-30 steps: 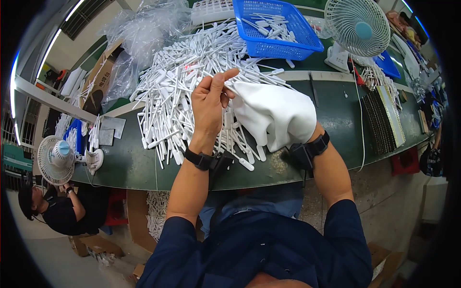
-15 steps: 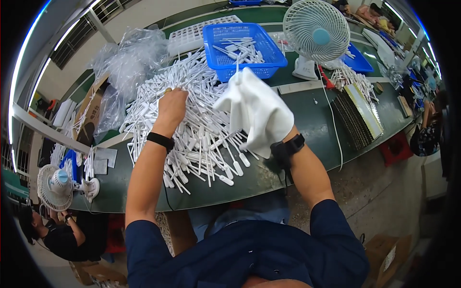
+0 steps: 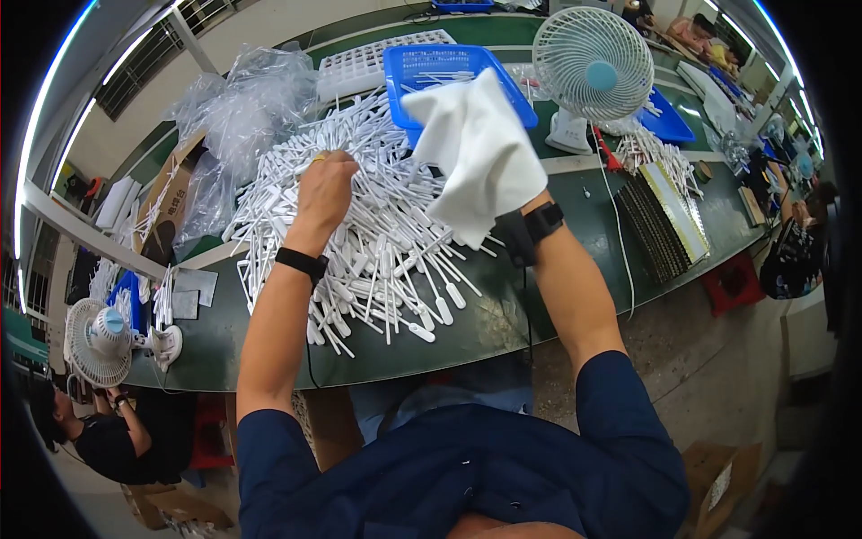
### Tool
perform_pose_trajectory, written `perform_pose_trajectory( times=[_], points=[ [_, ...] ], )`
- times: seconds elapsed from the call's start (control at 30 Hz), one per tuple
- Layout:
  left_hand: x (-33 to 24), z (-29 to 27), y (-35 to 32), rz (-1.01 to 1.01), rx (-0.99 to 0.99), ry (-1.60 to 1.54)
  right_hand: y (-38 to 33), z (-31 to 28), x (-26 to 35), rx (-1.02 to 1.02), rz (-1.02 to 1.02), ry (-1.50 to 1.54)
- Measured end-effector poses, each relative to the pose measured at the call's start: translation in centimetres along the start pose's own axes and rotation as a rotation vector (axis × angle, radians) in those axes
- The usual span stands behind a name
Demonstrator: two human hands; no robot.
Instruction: The person cleans plastic components with a cloth, picking them up from a pile, wiping them, and placing them into a cardboard box.
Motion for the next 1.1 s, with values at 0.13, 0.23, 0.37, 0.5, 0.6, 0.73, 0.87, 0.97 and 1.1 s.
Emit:
perform_pose_trajectory(
  times=[0.13, 0.23, 0.37, 0.5, 0.6, 0.73, 0.87, 0.97, 1.1],
  points=[
    [-1.0, 1.2, 0.4, -0.005, 0.04, -0.127, -1.8, -1.9, 2.1, -0.076, -0.064, -0.034],
    [-2.5, 2.0, 1.5, -0.033, -0.016, -0.255, -2.7, -3.2, 2.7, -0.161, -0.111, -0.055],
    [-6.9, 4.1, 3.5, -0.087, 0.222, -0.168, -2.6, -7.0, 0.3, -0.08, -0.038, 0.15],
    [-10.5, 7.3, 3.7, 0.014, 0.398, -0.237, -2.4, -10.0, 0.5, -0.145, -0.159, -0.009],
    [-10.9, 8.8, 3.1, 0.086, 0.489, -0.229, -2.2, -11.0, 1.5, -0.186, -0.322, -0.242],
    [-11.3, 9.4, 2.9, 0.206, 0.589, -0.208, -2.5, -11.4, 2.1, -0.173, -0.311, -0.192],
    [-12.2, 9.8, 2.5, 0.357, 0.575, -0.212, -1.8, -12.2, 2.5, -0.165, -0.46, -0.396],
    [-12.9, 9.1, 2.5, 0.425, 0.5, -0.264, -2.2, -12.3, 3.0, -0.182, -0.58, -0.58],
    [-12.5, 6.9, 4.7, 0.407, 0.377, -0.345, -2.9, -11.3, 4.1, -0.169, -0.555, -0.469]
  ],
)
Point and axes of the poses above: each hand's wrist, its own y-axis towards the middle knuckle, its own z-axis out of the palm, x = y × z, the point moved 5 cm from there along y, towards the middle knuckle, and after that the axes turned 14 degrees about -x, right-handed, at the moved point
